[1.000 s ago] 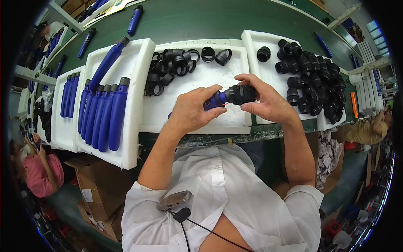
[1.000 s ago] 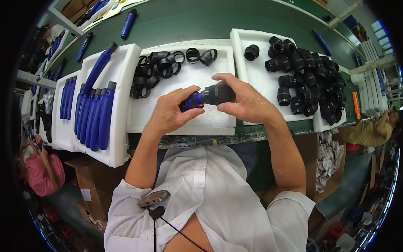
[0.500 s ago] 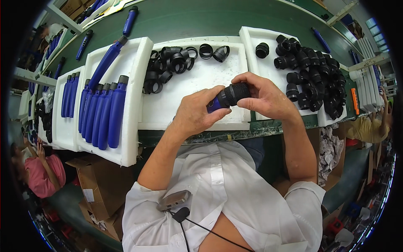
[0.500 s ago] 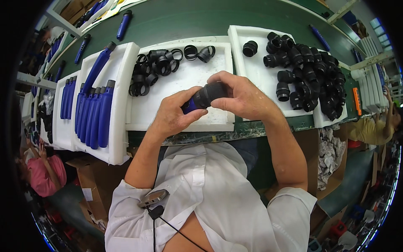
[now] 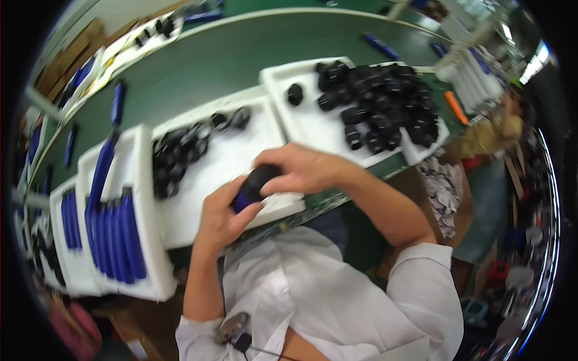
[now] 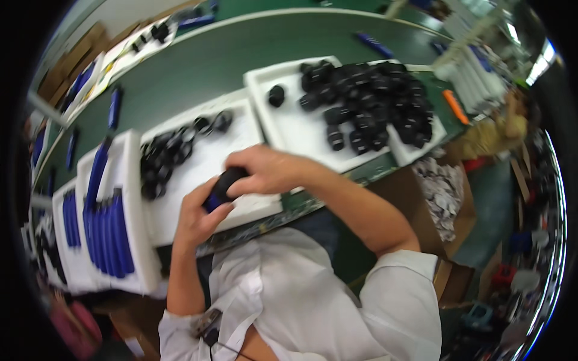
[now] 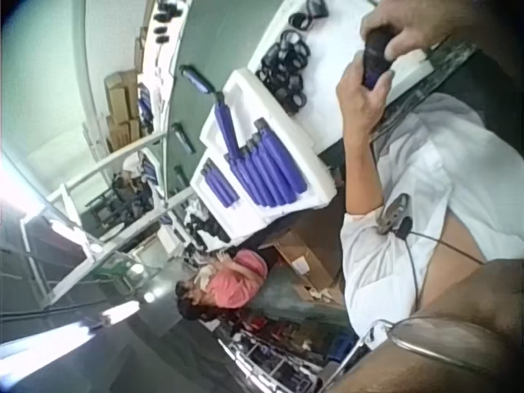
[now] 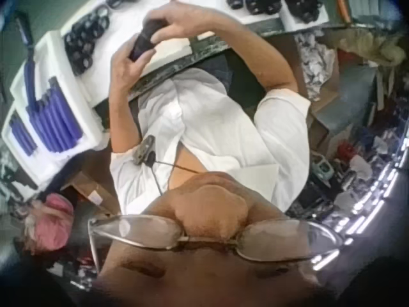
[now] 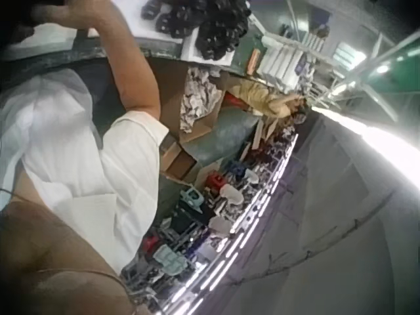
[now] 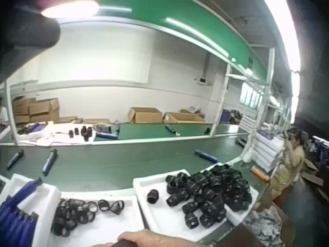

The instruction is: Assembling plastic components onto tubes on an assembly line.

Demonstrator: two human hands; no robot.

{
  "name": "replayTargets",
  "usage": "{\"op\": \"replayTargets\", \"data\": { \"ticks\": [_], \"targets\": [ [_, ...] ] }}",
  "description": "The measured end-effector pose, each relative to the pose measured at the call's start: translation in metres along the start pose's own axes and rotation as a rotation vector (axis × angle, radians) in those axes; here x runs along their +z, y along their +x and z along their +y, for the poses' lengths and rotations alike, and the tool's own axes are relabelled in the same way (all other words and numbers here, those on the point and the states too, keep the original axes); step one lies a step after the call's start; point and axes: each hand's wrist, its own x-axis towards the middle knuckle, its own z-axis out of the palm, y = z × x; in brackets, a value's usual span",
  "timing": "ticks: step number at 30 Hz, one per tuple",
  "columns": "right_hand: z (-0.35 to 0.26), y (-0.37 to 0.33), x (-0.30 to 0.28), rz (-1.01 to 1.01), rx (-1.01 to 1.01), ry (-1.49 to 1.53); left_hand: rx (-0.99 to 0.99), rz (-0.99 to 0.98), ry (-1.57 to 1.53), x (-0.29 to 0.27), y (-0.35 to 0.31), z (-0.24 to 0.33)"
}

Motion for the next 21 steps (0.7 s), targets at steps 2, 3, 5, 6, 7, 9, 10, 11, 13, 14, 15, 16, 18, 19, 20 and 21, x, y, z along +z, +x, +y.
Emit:
{"op": "replayTargets", "data": {
  "ticks": [2,3,5,6,7,9,10,11,13,14,15,16,18,19,20,21],
  "targets": [
    [-0.001,-0.003,0.0,0.019,-0.132,0.019,-0.135,-0.083,-0.146,-0.005,0.004,0.003],
    [-0.002,-0.004,0.001,0.062,-0.198,-0.002,-0.234,-0.13,-0.197,-0.007,0.005,0.005],
    [-0.006,-0.002,0.003,0.086,-0.102,-0.007,-0.295,-0.134,-0.206,-0.008,0.004,0.006],
    [-0.008,0.001,0.004,0.091,0.004,-0.055,-0.255,-0.097,-0.169,-0.006,0.004,0.006],
    [-0.01,0.004,0.005,0.115,0.048,-0.076,-0.225,-0.077,-0.132,-0.004,0.004,0.005],
    [-0.013,0.008,0.005,0.171,0.138,-0.138,-0.126,0.001,-0.037,0.003,0.004,0.002],
    [-0.013,0.008,0.004,0.195,0.181,-0.176,-0.115,0.024,-0.015,0.005,0.004,0.0],
    [-0.013,0.01,0.005,0.155,0.195,-0.186,-0.134,0.029,0.025,0.007,0.004,-0.001],
    [-0.011,0.006,0.002,0.137,0.065,-0.21,-0.119,0.039,-0.021,0.005,0.002,0.0],
    [-0.01,0.003,0.001,0.179,0.044,-0.087,-0.1,0.067,-0.046,0.002,0.0,0.002],
    [-0.009,0.002,0.001,0.208,-0.061,0.025,-0.103,0.068,-0.067,-0.001,0.0,0.003],
    [-0.007,0.001,0.001,0.168,-0.05,0.017,-0.126,0.045,-0.01,-0.005,-0.002,0.005],
    [-0.006,0.003,0.001,0.169,0.085,-0.03,-0.143,0.026,0.003,-0.01,-0.002,0.006],
    [-0.006,0.004,0.003,0.208,0.055,-0.06,-0.144,-0.022,-0.017,-0.011,-0.001,0.006],
    [-0.008,0.007,0.003,0.199,0.129,-0.118,-0.22,-0.006,-0.066,-0.013,-0.001,0.006],
    [-0.01,0.008,0.006,0.181,0.101,-0.057,-0.264,-0.032,-0.128,-0.014,-0.001,0.005]
  ]
}}
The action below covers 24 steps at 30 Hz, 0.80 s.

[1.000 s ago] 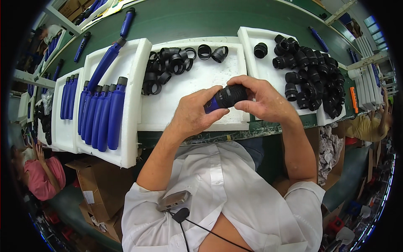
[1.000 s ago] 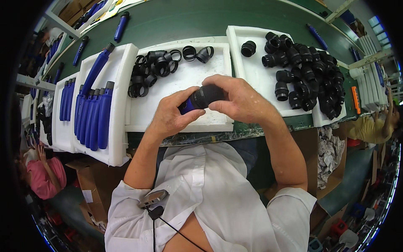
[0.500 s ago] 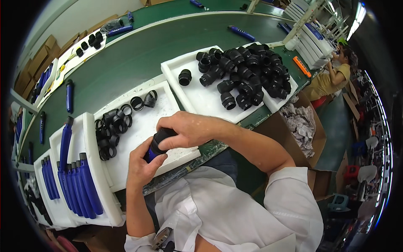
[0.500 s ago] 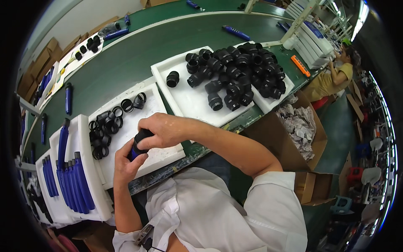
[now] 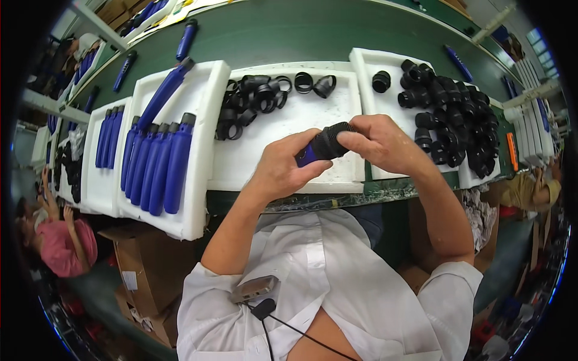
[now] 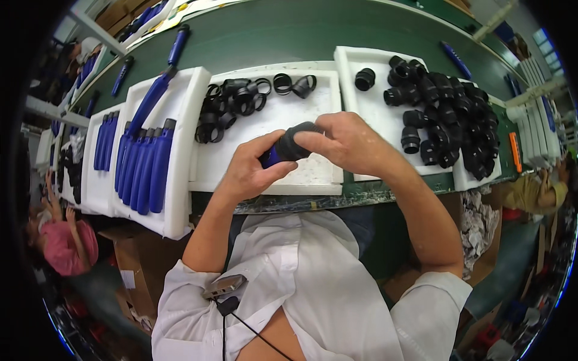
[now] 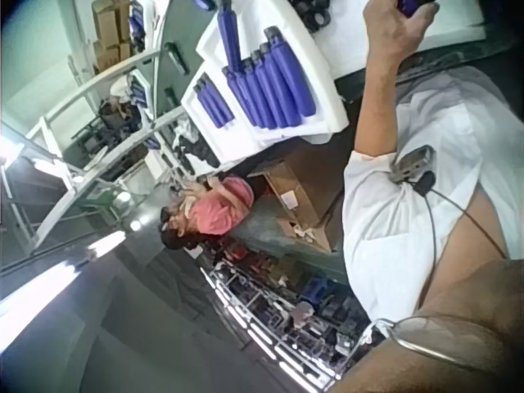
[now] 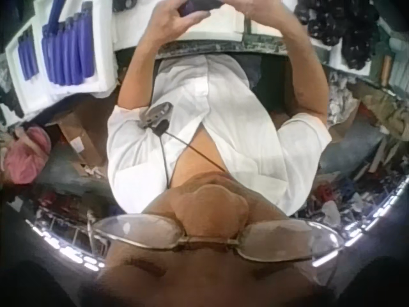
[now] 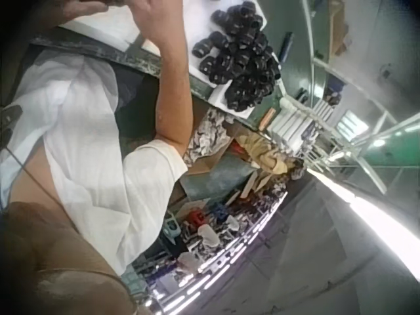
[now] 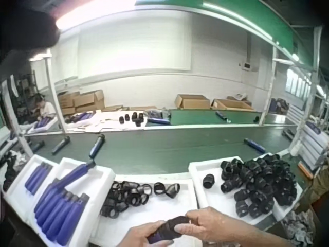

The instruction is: Assembling plastic components onto tubes on an assembly line.

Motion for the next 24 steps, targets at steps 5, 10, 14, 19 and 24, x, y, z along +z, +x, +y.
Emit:
{"op": "replayTargets", "data": {
  "ticks": [5,10,14,19,24],
  "targets": [
    [-0.006,0.004,0.007,0.027,0.127,0.221,0.058,0.003,0.062,0.005,0.002,-0.002],
    [0.011,0.008,0.018,0.254,-0.178,0.032,0.133,0.086,0.165,0.007,0.005,0.002],
    [0.015,0.016,0.028,0.333,-0.17,-0.096,0.067,-0.095,0.163,0.011,0.011,0.007],
    [0.001,0.024,0.025,0.281,0.286,0.143,0.101,-0.031,0.365,0.007,0.023,0.014],
    [0.0,0.018,0.025,0.49,-0.524,-0.294,-0.065,-0.192,-0.175,0.007,0.026,0.014]
  ]
}}
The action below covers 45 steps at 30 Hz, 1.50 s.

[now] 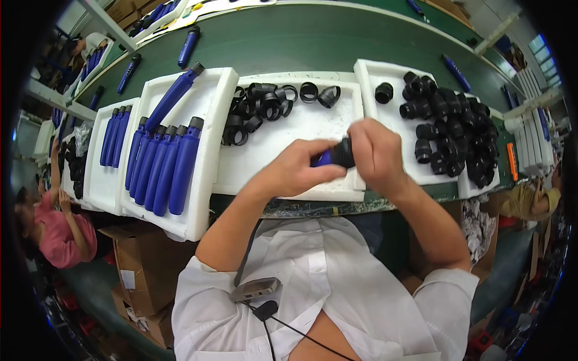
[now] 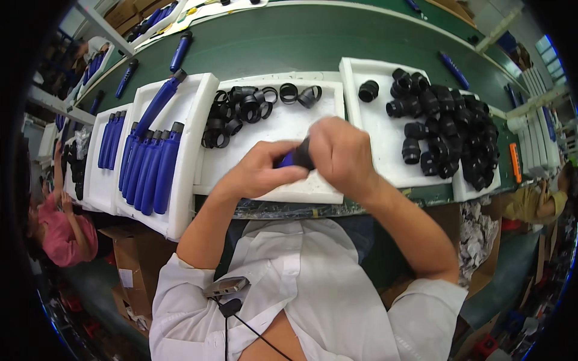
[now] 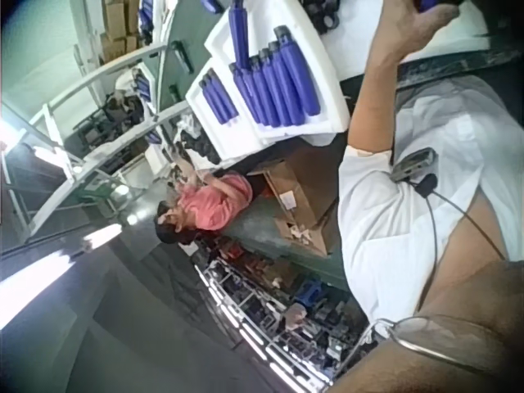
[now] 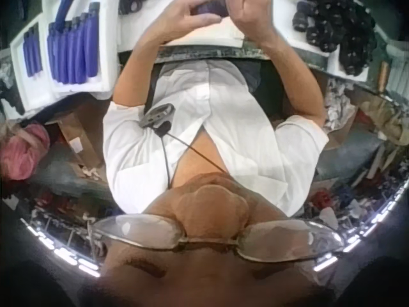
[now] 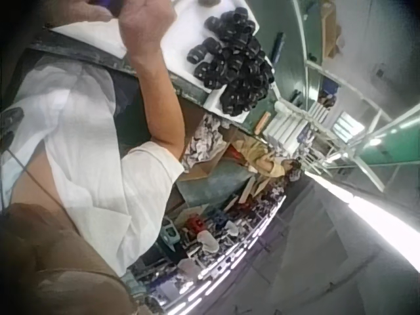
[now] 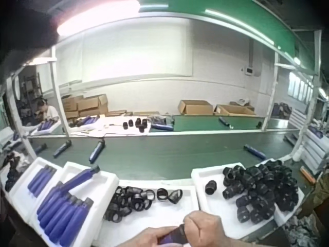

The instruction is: Assembling plastic components onto tubes on an assembly line.

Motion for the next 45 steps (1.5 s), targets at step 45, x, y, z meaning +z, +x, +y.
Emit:
{"op": "replayTargets", "data": {
  "ticks": [45],
  "targets": [
    [0.019,0.027,-0.021,0.306,0.591,1.449,0.029,0.132,-0.106,0.043,0.007,-0.013]
  ]
}}
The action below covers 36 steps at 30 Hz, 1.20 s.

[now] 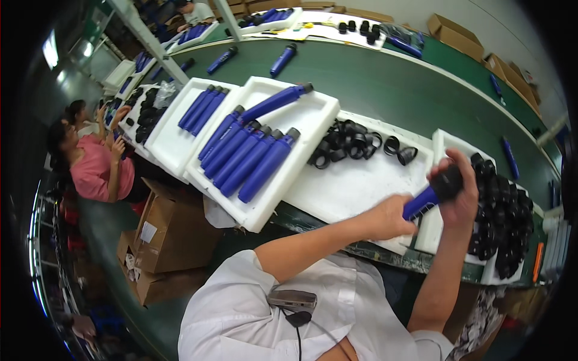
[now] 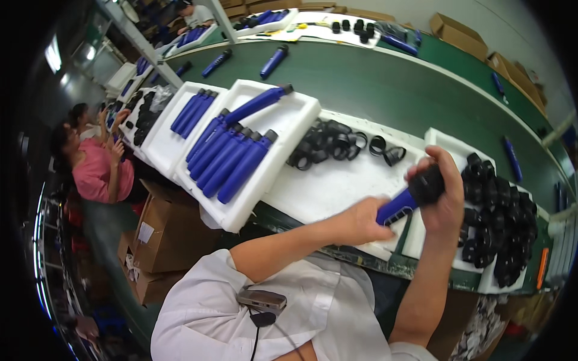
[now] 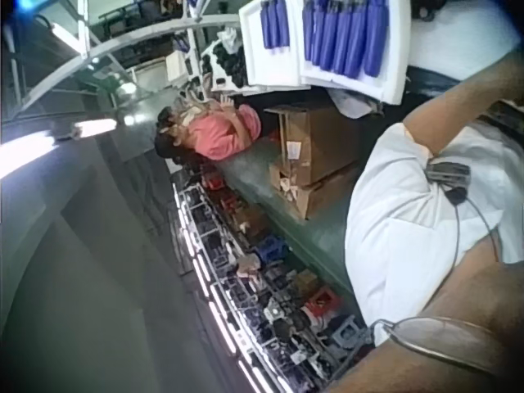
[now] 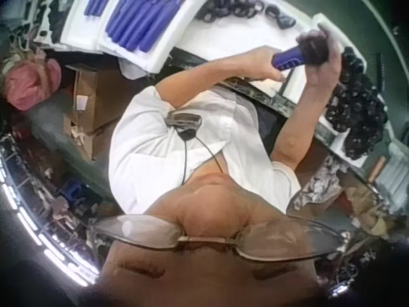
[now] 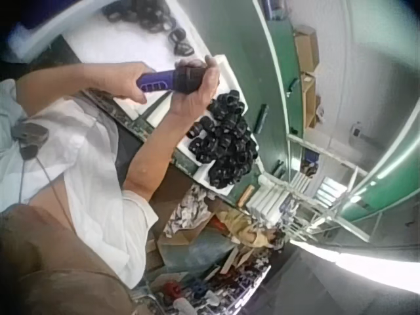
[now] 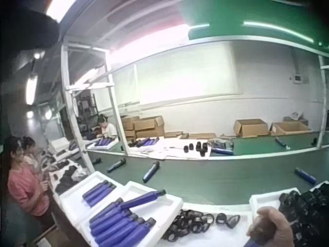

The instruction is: Assembling plastic components onto tubes on an assembly line.

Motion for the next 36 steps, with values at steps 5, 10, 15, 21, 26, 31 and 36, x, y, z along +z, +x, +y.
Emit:
{"op": "replayTargets", "data": {
  "ticks": [5,10,15,21,26,31,36],
  "targets": [
    [0.005,-0.006,0.004,-0.179,0.024,-0.124,-0.131,-0.07,-0.121,0.014,-0.005,-0.001],
    [0.016,0.002,-0.009,0.171,0.005,-0.157,-0.192,0.046,0.039,0.006,0.008,0.012],
    [0.007,0.0,-0.016,-0.314,0.041,0.125,-0.386,-0.349,-0.648,0.009,0.006,0.004],
    [0.034,0.024,-0.025,0.481,-0.039,-0.199,-0.295,0.226,0.304,0.023,0.045,-0.015],
    [0.037,0.038,-0.043,0.514,-0.127,-0.237,-0.201,0.303,0.547,0.019,0.061,-0.017],
    [0.036,0.071,-0.054,0.631,-0.017,-0.287,-0.239,0.267,0.623,0.012,0.088,-0.011],
    [0.022,0.059,-0.067,0.6,-0.373,-0.723,-0.265,0.368,0.363,-0.074,0.168,0.017]
  ]
}}
